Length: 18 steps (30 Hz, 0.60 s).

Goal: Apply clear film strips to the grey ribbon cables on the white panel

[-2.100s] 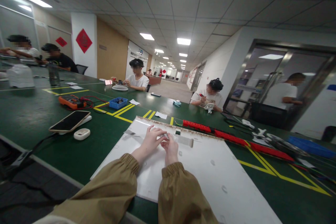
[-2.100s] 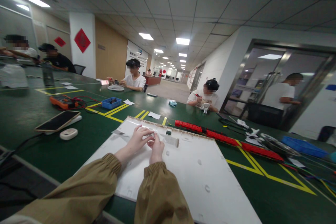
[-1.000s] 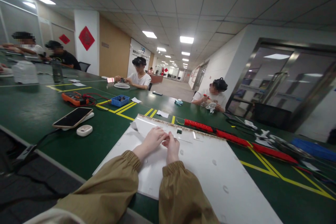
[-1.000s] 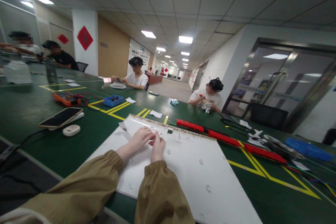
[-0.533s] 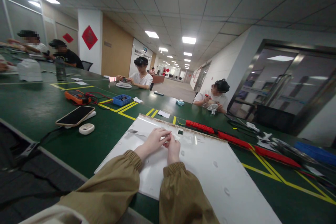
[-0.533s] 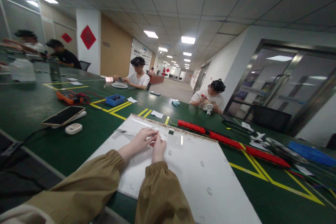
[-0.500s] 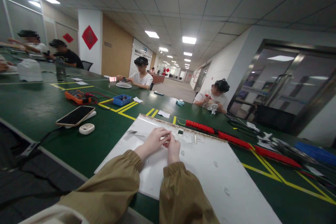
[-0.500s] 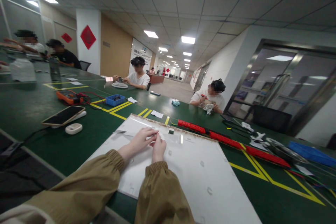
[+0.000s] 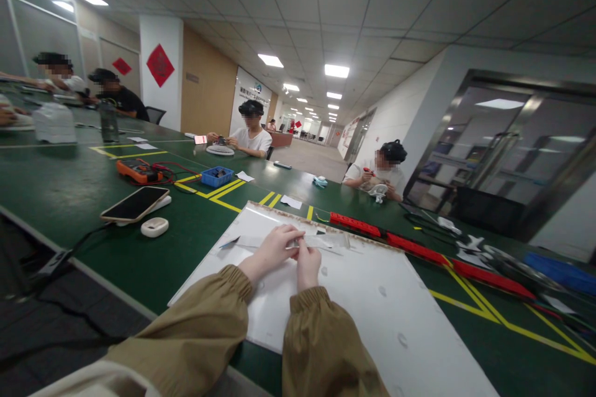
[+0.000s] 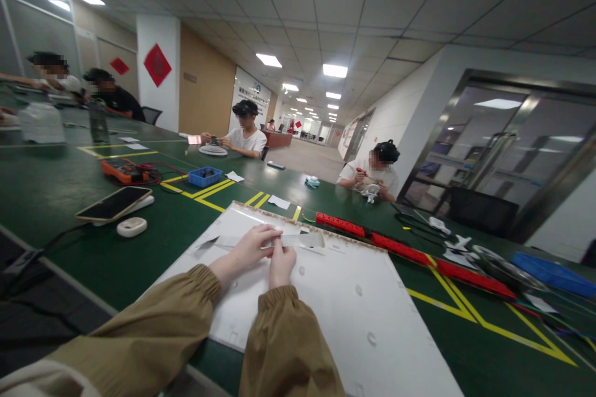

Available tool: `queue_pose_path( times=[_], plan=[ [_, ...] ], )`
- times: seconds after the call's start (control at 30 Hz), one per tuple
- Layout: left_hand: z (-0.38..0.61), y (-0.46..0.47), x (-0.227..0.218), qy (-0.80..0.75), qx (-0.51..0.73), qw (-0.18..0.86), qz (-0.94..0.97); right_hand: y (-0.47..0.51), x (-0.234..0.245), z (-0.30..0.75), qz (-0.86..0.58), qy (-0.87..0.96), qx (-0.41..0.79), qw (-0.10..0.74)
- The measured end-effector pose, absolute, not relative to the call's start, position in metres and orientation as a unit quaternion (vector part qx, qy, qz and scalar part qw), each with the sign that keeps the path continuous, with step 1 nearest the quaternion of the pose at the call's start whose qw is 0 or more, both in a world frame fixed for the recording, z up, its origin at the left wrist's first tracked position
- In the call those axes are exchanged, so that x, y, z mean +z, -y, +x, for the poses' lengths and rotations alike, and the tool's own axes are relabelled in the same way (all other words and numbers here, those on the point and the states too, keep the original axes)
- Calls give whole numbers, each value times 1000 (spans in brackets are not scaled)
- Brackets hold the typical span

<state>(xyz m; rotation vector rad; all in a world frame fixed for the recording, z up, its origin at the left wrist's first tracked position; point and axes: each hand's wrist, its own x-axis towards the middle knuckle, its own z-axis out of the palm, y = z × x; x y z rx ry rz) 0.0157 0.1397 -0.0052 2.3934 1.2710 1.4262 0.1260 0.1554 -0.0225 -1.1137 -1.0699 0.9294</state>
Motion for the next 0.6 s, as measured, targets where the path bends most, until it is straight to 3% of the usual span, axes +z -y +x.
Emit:
queue_pose_path(
  times=[0.37, 0.6],
  plan=[
    [18, -134, 0, -431, 485, 51, 759, -153, -23, 126, -483, 518, 369, 602],
    [14, -136, -1, -449, 484, 42, 750, -152, -20, 124, -492, 488, 416, 589]
  ],
)
